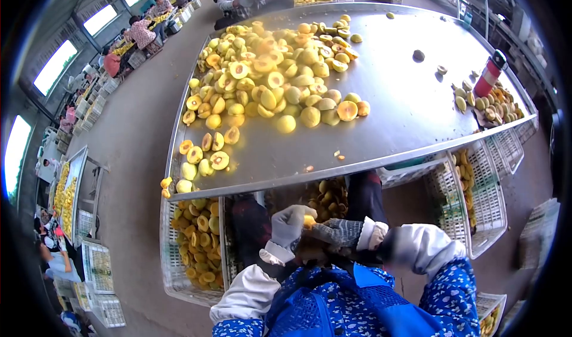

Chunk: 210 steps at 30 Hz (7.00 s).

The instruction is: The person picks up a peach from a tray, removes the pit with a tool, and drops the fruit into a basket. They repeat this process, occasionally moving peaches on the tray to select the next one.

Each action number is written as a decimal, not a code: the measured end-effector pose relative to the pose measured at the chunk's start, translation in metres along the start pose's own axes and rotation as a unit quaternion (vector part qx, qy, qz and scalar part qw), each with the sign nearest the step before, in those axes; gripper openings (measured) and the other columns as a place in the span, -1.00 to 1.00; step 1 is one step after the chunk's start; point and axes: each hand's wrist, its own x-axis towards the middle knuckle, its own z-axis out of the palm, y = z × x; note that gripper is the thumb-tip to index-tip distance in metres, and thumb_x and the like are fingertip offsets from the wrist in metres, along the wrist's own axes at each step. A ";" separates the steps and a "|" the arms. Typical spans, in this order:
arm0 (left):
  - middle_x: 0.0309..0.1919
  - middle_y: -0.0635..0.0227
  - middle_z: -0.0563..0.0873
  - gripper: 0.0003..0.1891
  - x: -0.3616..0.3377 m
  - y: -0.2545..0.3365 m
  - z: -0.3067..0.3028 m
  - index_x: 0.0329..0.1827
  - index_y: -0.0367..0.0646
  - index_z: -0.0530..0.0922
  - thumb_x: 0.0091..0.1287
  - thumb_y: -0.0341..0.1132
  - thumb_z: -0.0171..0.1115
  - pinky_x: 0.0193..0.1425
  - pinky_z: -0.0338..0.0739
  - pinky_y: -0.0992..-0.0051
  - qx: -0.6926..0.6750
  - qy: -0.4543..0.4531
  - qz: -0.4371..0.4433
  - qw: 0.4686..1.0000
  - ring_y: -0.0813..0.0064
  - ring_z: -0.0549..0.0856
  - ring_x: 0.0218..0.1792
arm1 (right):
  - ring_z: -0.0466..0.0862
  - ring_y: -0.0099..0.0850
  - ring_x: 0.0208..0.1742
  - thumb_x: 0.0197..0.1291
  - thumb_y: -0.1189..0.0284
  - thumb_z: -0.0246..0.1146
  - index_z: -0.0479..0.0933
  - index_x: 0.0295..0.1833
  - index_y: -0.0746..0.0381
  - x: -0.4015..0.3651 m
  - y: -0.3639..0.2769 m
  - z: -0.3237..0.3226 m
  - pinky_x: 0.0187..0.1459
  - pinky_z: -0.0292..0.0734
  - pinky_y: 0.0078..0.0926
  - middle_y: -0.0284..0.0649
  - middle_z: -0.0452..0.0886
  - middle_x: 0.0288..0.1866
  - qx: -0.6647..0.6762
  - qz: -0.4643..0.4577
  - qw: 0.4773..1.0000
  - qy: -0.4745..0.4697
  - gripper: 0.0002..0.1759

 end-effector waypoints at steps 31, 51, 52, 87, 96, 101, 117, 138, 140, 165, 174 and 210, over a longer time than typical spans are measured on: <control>-0.46 0.33 0.68 -0.68 -0.025 0.020 0.011 -0.29 -0.01 0.57 0.28 0.04 0.09 -0.45 0.60 0.42 -0.406 0.176 -0.279 0.852 0.42 0.65 -0.54 | 0.67 -0.21 -0.37 0.35 0.05 -0.02 0.52 -0.12 0.17 0.014 0.057 0.051 -0.28 0.56 -0.35 -0.18 0.65 -0.43 -0.139 -0.202 0.962 0.120 -0.59; 0.06 0.13 0.54 -0.41 0.201 0.051 -0.038 0.19 -0.06 0.38 0.18 0.08 0.21 0.02 0.49 0.21 0.660 0.050 0.184 0.727 0.08 0.60 -0.05 | 0.61 -0.05 -0.34 0.25 -0.18 -0.06 0.46 0.06 0.33 0.047 0.097 0.007 -0.23 0.47 -0.11 0.08 0.57 -0.46 -0.028 0.070 0.962 0.262 -0.26; 0.07 0.11 0.53 -0.35 0.226 0.050 -0.021 0.20 -0.06 0.36 0.15 0.15 0.18 0.04 0.49 0.21 0.691 0.001 0.100 0.716 0.07 0.60 -0.03 | 0.61 0.01 -0.24 0.29 -0.11 -0.09 0.39 0.17 0.27 0.047 0.101 0.005 -0.16 0.47 -0.09 0.16 0.56 -0.32 -0.055 0.071 0.968 0.236 -0.33; -0.34 0.22 0.64 -0.55 0.028 -0.010 0.002 -0.05 -0.16 0.45 0.37 0.07 -0.13 -0.27 0.56 0.39 -0.056 0.182 0.035 0.981 0.33 0.62 -0.37 | 0.57 0.11 -0.17 0.37 0.30 -0.07 0.35 0.19 0.31 0.046 0.023 0.028 -0.17 0.50 -0.10 0.17 0.54 -0.11 -0.353 -0.255 0.838 0.329 -0.59; -0.45 0.16 0.65 -0.54 0.015 0.019 0.027 -0.23 -0.22 0.48 0.44 0.02 -0.20 -0.31 0.58 0.46 -0.151 0.253 -0.005 0.956 0.34 0.65 -0.45 | 0.62 -0.14 -0.16 0.38 -0.01 -0.11 0.43 0.10 0.28 0.023 -0.005 0.019 -0.12 0.46 -0.35 0.05 0.62 -0.16 -0.031 -0.123 0.976 0.177 -0.43; -0.49 0.14 0.66 -0.47 0.011 0.002 0.013 -0.25 -0.26 0.49 0.46 0.07 -0.24 -0.31 0.56 0.48 -0.066 0.190 0.032 0.979 0.36 0.64 -0.48 | 0.60 -0.24 -0.25 0.36 -0.04 -0.08 0.52 -0.08 0.36 0.014 0.005 -0.006 -0.14 0.46 -0.38 0.00 0.65 -0.26 -0.118 -0.158 0.975 0.103 -0.38; -0.40 0.29 0.67 -0.48 0.015 0.019 0.003 -0.36 -0.30 0.57 0.46 -0.01 -0.16 -0.19 0.49 0.51 0.180 0.130 0.167 0.960 0.51 0.62 -0.36 | 0.56 -0.51 -0.29 0.39 0.04 -0.07 0.54 -0.13 0.31 0.026 0.011 -0.007 -0.18 0.48 -0.51 -0.25 0.63 -0.32 -0.036 -0.171 0.983 0.051 -0.47; -0.56 0.15 0.64 -0.37 0.014 0.034 -0.025 -0.28 -0.20 0.54 0.37 0.25 -0.22 -0.66 0.47 0.54 -0.311 0.149 -0.044 0.938 0.38 0.60 -0.66 | 0.39 -0.60 -0.72 0.38 0.06 -0.02 0.49 -0.16 0.22 0.036 0.063 0.006 -0.71 0.23 -0.65 -0.40 0.46 -0.60 -0.147 -0.315 0.936 0.056 -0.58; -0.56 0.17 0.66 -0.42 0.004 0.040 -0.052 -0.25 -0.25 0.54 0.39 0.17 -0.17 -0.61 0.55 0.47 -0.153 0.307 -0.015 0.939 0.35 0.62 -0.65 | 0.49 -0.55 -0.60 0.42 0.13 -0.09 0.45 0.00 0.25 0.041 0.062 -0.001 -0.58 0.36 -0.62 -0.34 0.54 -0.48 0.087 -0.116 0.988 0.049 -0.59; -0.16 0.11 0.65 -0.48 0.319 0.012 -0.044 0.03 -0.08 0.44 0.14 0.08 0.17 0.01 0.42 0.15 0.653 0.125 0.067 0.744 0.00 0.60 -0.11 | 0.62 0.03 -0.15 0.33 0.20 -0.01 0.38 0.25 0.18 0.077 0.125 -0.003 -0.07 0.53 -0.13 0.16 0.53 0.01 -0.228 0.048 0.971 0.043 -0.54; -0.27 0.25 0.60 -0.67 0.208 0.054 -0.042 0.07 -0.15 0.43 0.26 -0.35 0.22 -0.32 0.60 0.48 -0.106 0.104 0.039 0.988 0.43 0.62 -0.36 | 0.58 0.12 -0.15 0.36 0.03 -0.09 0.37 0.23 0.14 0.053 0.087 -0.006 -0.11 0.45 -0.05 0.20 0.56 -0.17 -0.178 0.008 0.971 0.158 -0.48; -0.44 0.11 0.64 -0.56 0.035 0.022 0.013 -0.15 -0.28 0.51 0.44 -0.03 -0.13 -0.46 0.57 0.49 -0.164 0.225 0.013 0.960 0.36 0.62 -0.57 | 0.59 0.05 -0.29 0.39 0.15 -0.10 0.44 0.01 0.30 0.052 0.020 0.006 -0.28 0.46 -0.15 0.11 0.58 -0.29 -0.175 -0.232 0.922 0.257 -0.56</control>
